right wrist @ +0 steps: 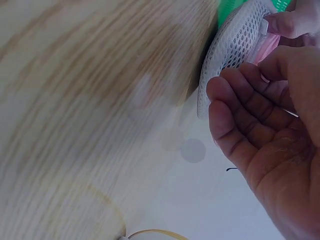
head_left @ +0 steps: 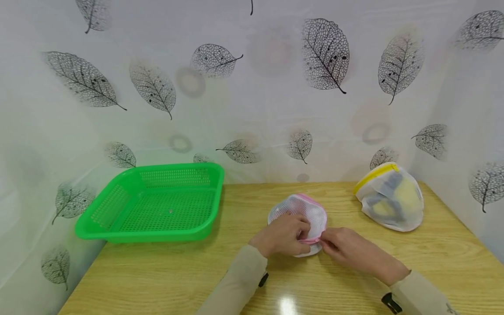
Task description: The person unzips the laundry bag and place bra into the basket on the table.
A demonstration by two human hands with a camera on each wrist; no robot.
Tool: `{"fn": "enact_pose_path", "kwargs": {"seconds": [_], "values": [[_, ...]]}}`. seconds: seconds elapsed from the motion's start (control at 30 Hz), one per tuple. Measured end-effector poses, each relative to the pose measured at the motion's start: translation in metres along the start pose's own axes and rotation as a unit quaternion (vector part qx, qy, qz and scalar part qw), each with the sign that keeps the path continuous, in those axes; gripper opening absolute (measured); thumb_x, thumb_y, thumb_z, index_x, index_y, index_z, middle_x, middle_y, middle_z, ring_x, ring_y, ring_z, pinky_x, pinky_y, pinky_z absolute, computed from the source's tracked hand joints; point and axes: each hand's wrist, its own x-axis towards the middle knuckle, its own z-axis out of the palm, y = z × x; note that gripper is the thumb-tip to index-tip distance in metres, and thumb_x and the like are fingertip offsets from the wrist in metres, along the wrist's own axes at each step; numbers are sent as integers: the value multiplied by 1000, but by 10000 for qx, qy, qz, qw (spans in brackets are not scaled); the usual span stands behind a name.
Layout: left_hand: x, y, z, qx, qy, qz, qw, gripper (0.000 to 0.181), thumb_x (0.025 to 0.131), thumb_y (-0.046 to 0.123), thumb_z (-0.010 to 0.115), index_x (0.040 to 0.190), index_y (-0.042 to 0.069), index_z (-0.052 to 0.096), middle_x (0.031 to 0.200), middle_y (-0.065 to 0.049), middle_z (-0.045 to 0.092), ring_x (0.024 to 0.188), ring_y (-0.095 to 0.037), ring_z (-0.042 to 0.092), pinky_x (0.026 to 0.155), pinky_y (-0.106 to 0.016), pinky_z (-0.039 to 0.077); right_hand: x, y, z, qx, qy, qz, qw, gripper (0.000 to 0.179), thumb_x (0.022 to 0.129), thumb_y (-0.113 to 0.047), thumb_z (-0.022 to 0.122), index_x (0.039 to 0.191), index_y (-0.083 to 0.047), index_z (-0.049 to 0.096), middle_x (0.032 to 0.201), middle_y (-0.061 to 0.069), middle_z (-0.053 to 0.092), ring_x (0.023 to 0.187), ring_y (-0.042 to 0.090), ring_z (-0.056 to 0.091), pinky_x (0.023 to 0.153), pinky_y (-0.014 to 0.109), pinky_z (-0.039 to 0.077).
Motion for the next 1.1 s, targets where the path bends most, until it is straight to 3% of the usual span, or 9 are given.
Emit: {"fn": "enact_pose_path", "kwargs": {"seconds": [0.37, 0.67, 0.9, 1.1], "values": [[0, -1, 2, -70, 12, -8, 10000, 34, 77, 30, 74, 64, 19, 44, 113, 8, 71, 90, -1, 61, 88, -18, 38, -2, 0, 0, -4, -27, 95, 10000, 24, 96, -4, 63, 79, -20, 58, 72, -19, 45, 64, -9, 36, 57, 14, 37], [0, -2, -1, -258, -85, -40, 9996, 34, 79, 30, 74, 65, 20, 45, 115, 9, 70, 93, -1, 62, 109, -31, 44, -3, 1, -2, -18, -51, 214, 9998, 19, 95, -4, 63, 82, -18, 62, 73, -18, 48, 66, -9, 39, 58, 15, 39], [0, -2, -1, -280, -78, -8, 9996, 35, 80, 30, 74, 66, 20, 44, 112, 9, 69, 93, -1, 61, 108, -31, 44, -3, 1, -3, -16, -84, 239, 9997, 19, 95, -4, 63, 82, -17, 62, 73, -18, 48, 66, -8, 38, 58, 15, 38], [0, -4, 0, -384, -76, 51, 9992, 35, 79, 28, 74, 66, 19, 43, 109, 8, 68, 91, -1, 58, 95, -19, 42, -4, 4, -4, -59, -111, 337, 9994, 23, 95, -3, 63, 80, -20, 59, 71, -19, 46, 65, -8, 38, 58, 16, 38]]}}
